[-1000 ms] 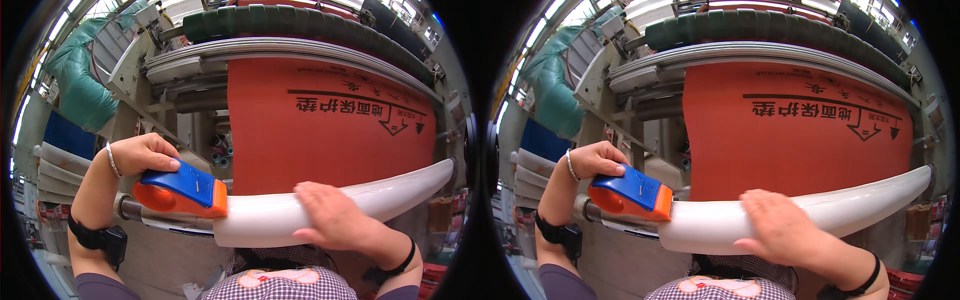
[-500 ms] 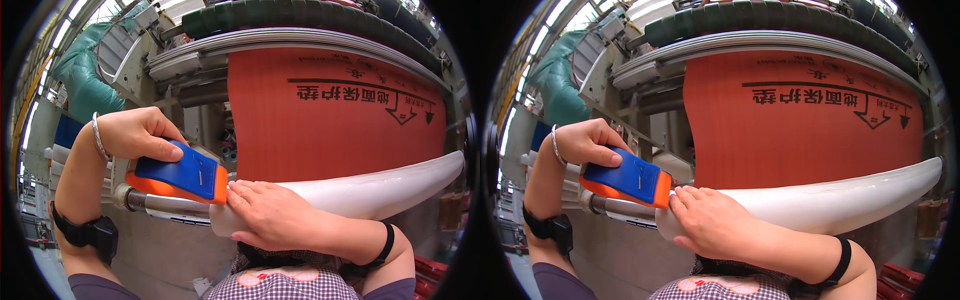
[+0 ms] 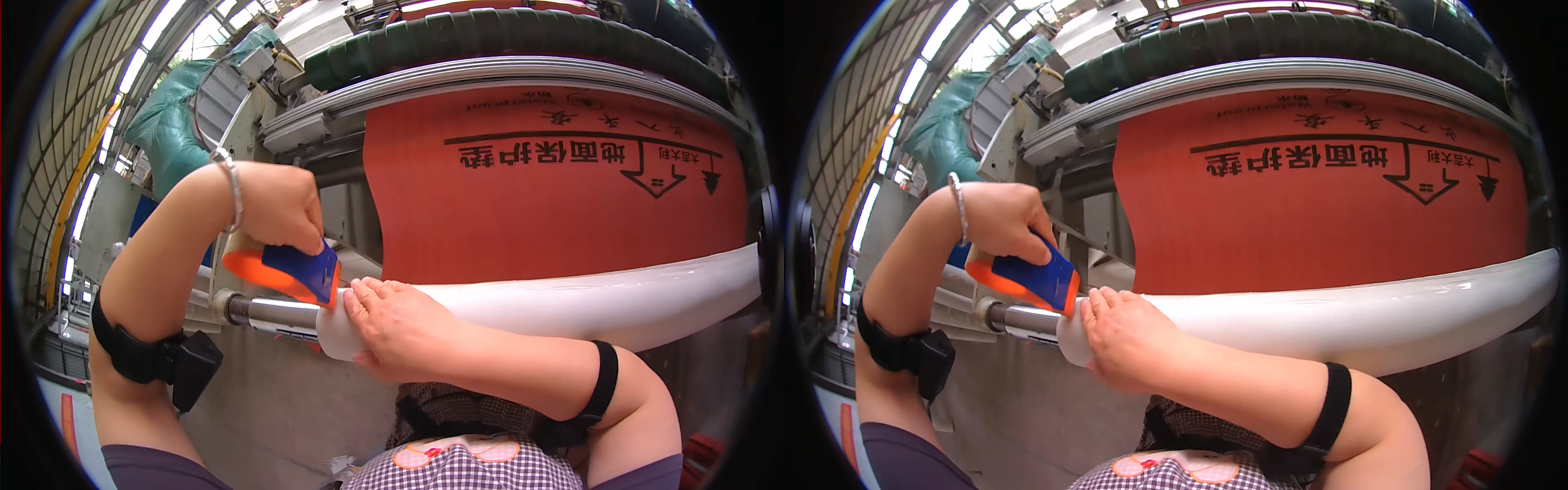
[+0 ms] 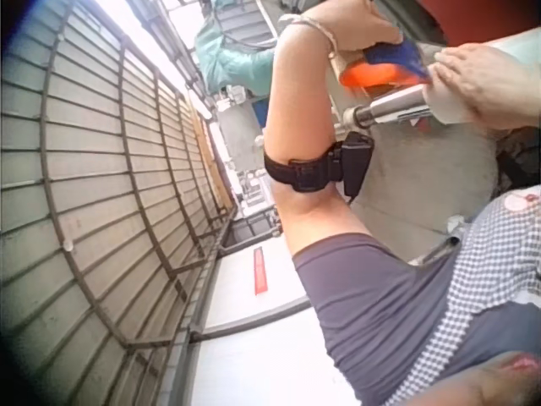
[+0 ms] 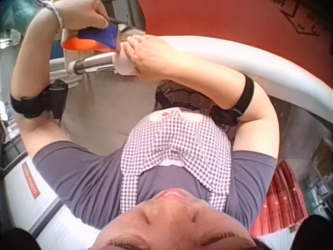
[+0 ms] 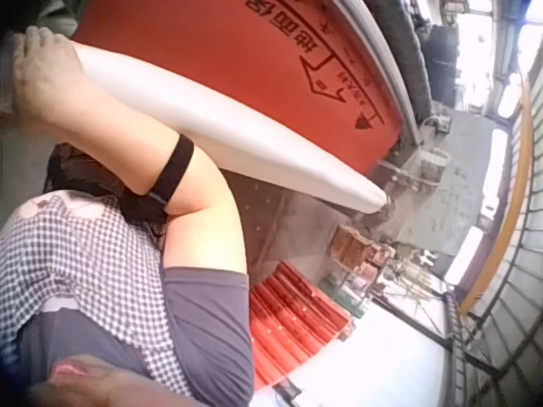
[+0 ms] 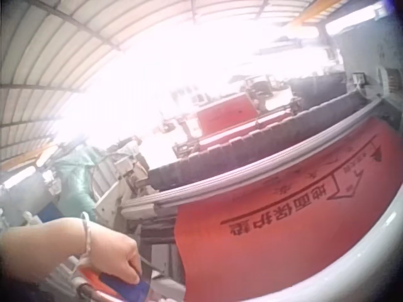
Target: Operating a machine to cut, roll, tape, and organize red protective floor material.
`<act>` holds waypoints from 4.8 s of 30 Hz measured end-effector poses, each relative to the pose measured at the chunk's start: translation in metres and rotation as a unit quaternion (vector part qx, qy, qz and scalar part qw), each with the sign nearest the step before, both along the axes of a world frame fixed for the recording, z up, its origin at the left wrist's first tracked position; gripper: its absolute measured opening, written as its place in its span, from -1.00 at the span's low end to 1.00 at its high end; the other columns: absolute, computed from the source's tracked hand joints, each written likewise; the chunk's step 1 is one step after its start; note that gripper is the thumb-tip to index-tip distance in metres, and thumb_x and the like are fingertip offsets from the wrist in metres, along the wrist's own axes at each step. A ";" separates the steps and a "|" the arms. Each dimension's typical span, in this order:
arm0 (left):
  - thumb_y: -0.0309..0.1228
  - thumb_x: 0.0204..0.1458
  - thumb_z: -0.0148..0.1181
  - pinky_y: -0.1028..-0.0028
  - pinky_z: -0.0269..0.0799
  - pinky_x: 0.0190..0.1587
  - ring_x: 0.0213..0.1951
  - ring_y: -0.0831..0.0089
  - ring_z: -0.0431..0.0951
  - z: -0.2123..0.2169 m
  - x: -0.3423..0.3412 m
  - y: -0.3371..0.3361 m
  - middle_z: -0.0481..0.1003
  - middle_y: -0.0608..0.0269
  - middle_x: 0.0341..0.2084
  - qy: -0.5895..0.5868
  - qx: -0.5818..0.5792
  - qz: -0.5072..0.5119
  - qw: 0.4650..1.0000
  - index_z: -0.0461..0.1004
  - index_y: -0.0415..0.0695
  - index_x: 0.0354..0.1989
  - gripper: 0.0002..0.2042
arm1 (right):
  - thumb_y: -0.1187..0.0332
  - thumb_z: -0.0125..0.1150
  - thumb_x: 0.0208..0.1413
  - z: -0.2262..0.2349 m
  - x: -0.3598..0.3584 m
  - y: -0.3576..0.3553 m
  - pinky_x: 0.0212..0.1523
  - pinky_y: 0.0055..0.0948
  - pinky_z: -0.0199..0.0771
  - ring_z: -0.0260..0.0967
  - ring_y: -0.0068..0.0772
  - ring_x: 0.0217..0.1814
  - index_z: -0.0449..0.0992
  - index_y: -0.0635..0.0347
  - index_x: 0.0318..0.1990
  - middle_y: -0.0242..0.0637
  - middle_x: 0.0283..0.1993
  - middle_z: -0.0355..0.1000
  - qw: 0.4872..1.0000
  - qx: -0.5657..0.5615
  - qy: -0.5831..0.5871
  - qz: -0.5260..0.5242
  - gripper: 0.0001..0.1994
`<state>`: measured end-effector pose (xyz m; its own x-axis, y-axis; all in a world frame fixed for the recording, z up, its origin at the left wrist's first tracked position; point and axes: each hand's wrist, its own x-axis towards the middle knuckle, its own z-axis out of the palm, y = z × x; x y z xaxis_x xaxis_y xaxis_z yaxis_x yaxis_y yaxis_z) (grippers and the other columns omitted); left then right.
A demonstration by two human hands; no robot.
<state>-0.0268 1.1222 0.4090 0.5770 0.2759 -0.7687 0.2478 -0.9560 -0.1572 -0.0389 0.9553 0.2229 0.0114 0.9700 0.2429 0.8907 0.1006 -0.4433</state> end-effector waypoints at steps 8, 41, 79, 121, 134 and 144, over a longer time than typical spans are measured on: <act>-0.43 -0.15 0.20 0.31 0.56 -0.19 -0.25 0.21 0.66 -0.091 0.057 0.028 0.63 0.06 -0.31 0.240 0.402 -0.123 0.875 0.66 -0.14 -0.28 -0.76 | 0.04 0.15 0.11 0.012 0.007 -0.011 0.37 -0.27 0.14 0.15 -0.05 0.39 0.18 0.56 0.25 0.15 0.28 0.23 0.999 -0.038 0.000 0.014 -0.25; -0.15 -0.11 0.47 0.37 0.54 -0.26 -0.32 0.20 0.63 -0.133 -0.273 -0.124 0.59 -0.04 -0.29 -0.756 -0.175 0.204 0.596 0.48 -0.32 -0.10 -0.47 | 0.05 0.02 0.33 0.096 0.050 0.023 0.13 -0.46 0.35 0.39 -0.58 0.01 0.53 0.22 0.02 -0.38 -0.06 0.51 0.693 -0.304 0.629 0.176 -0.59; -0.31 0.08 0.27 0.53 0.50 -0.31 -0.38 0.64 0.52 -0.105 -0.267 -0.138 0.59 0.22 -0.41 -0.468 -0.226 0.664 0.538 0.52 -0.32 -0.25 -0.73 | -0.19 0.22 0.06 -0.051 0.068 0.101 0.08 -0.28 0.43 0.42 -0.22 0.13 0.47 0.46 0.03 0.04 0.04 0.46 0.821 -0.456 0.339 -0.049 -0.27; -0.29 0.05 0.29 0.32 0.51 -0.21 -0.33 0.23 0.63 -0.243 -0.305 -0.590 0.61 -0.05 -0.39 -0.645 -0.081 0.554 0.521 0.54 -0.28 -0.13 -0.68 | 0.11 0.12 0.23 -0.018 0.052 -0.396 -0.01 -0.25 0.49 0.52 -0.11 -0.05 0.50 0.26 0.03 -0.08 -0.09 0.54 0.894 -0.325 0.171 0.258 -0.60; -0.01 0.07 0.28 0.47 0.47 -0.26 -0.36 0.49 0.53 -0.189 -0.072 -0.810 0.58 0.21 -0.37 -0.690 -0.300 0.333 0.569 0.52 -0.34 -0.12 -0.47 | 0.09 -0.07 0.37 -0.014 0.232 -0.734 0.10 -0.39 0.40 0.42 -0.45 0.01 0.50 0.32 0.01 -0.25 -0.09 0.51 0.845 -0.238 0.476 0.055 -0.58; -0.17 0.08 0.30 0.48 0.50 -0.26 -0.36 0.47 0.56 -0.148 0.082 -0.963 0.59 0.14 -0.35 -0.708 -0.384 0.163 0.570 0.49 -0.39 -0.07 -0.53 | 0.16 0.03 0.35 0.048 0.346 -0.919 -0.11 -0.57 0.36 0.33 -0.71 -0.20 0.53 0.24 -0.11 -0.47 -0.24 0.47 0.726 -0.064 0.682 0.063 -0.69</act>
<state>0.0548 0.1590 0.2613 0.7832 0.4426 0.4368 -0.2082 -0.4752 0.8549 0.3075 0.0359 0.2711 0.0662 0.9978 -0.0042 -0.3983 0.0226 -0.9170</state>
